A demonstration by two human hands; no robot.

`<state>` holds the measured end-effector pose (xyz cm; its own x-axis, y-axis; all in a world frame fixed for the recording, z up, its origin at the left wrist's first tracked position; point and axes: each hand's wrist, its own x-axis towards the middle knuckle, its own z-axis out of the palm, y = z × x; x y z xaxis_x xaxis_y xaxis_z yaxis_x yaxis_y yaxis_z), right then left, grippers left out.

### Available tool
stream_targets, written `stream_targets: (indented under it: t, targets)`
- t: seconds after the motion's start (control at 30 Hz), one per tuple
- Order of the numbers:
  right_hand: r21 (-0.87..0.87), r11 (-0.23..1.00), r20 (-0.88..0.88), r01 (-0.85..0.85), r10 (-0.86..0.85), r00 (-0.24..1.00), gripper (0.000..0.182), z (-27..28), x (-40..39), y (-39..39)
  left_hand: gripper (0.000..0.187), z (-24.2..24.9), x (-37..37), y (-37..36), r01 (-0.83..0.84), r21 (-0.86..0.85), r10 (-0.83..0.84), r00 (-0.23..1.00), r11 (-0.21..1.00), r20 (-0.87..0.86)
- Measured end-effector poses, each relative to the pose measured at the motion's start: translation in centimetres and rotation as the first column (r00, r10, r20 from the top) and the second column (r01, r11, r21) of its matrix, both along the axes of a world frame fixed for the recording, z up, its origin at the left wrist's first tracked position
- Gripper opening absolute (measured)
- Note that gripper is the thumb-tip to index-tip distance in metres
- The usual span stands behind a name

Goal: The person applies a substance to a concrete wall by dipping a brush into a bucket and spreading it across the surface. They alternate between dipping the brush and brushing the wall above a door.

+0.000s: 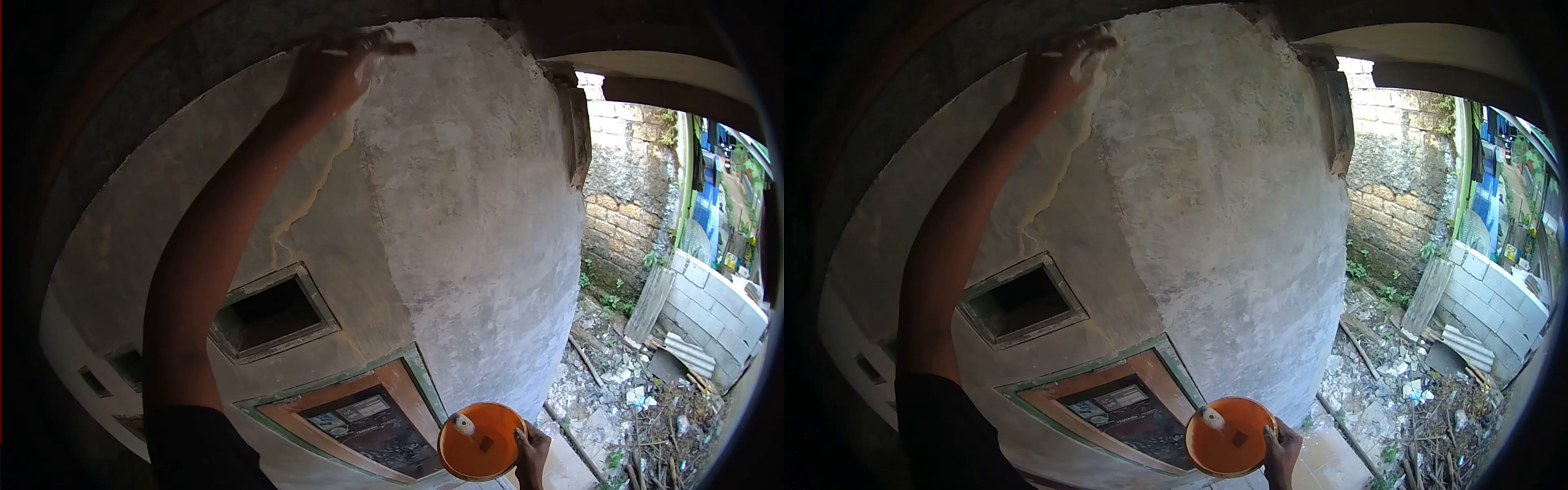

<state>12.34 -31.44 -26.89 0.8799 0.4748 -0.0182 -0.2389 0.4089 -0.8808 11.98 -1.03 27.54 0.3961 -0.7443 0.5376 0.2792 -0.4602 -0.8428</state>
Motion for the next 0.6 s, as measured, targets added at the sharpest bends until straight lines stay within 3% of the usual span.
stream_targets:
  t: [0.1,0.17,0.2,0.23,0.3,0.33,0.43,0.47,0.5,0.57,0.6]
  targets:
    - [-0.021,1.0,0.006,0.005,-0.005,1.0,0.028,0.3,-0.2,-0.3,0.042,-4.6,-0.2,0.3,-0.093,0.116,0.1,0.993,0.989,-0.057]
    - [-0.007,1.0,0.003,0.002,-0.002,1.0,0.028,-0.1,-0.2,-0.2,0.041,-5.6,-0.3,-1.3,-0.053,-0.151,0.008,0.957,0.987,-0.289]
    - [-0.002,1.0,0.006,0.007,-0.007,1.0,0.028,-1.1,-0.1,-0.2,0.044,-4.9,0.0,-0.6,0.092,-0.098,-0.113,0.968,0.991,-0.226]
    - [-0.075,0.997,0.069,0.017,-0.012,0.998,0.033,-2.4,0.2,-0.2,0.044,-3.3,0.1,-0.5,0.094,-0.097,-0.113,0.969,0.991,-0.22]
    - [-0.148,0.989,0.135,0.027,-0.007,0.991,0.039,-3.2,0.5,-0.2,0.045,0.1,-0.2,-0.7,0.029,-0.104,-0.032,0.999,0.994,-0.028]
    - [-0.176,0.984,0.104,-0.005,0.024,0.994,0.039,-2.8,0.4,-0.3,0.044,0.5,-0.9,-1.5,-0.076,-0.146,0.074,0.997,0.986,-0.018]
    - [-0.183,0.983,0.094,-0.007,0.024,0.995,0.039,-3.4,0.2,-0.2,0.042,-3.8,0.5,0.3,-0.14,-0.017,0.139,0.989,0.99,-0.053]
    - [-0.155,0.988,0.114,0.026,-0.008,0.993,0.039,-3.7,0.1,-0.1,0.042,-4.8,1.0,0.6,-0.106,-0.084,0.086,0.971,0.991,-0.222]
    - [-0.151,0.988,0.114,0.03,-0.013,0.993,0.039,-3.4,0.0,-0.1,0.042,-4.5,1.3,0.3,-0.103,-0.08,0.083,0.972,0.992,-0.222]
    - [-0.096,0.995,0.109,0.022,-0.011,0.994,0.039,-2.4,-0.1,-0.3,0.039,-3.3,1.7,-0.2,0.147,-0.082,-0.155,0.982,0.986,-0.104]
    - [-0.096,0.995,0.111,0.023,-0.012,0.994,0.039,-1.9,-0.1,-0.2,0.035,-1.4,1.7,-1.5,0.104,-0.085,-0.111,0.991,0.991,-0.078]
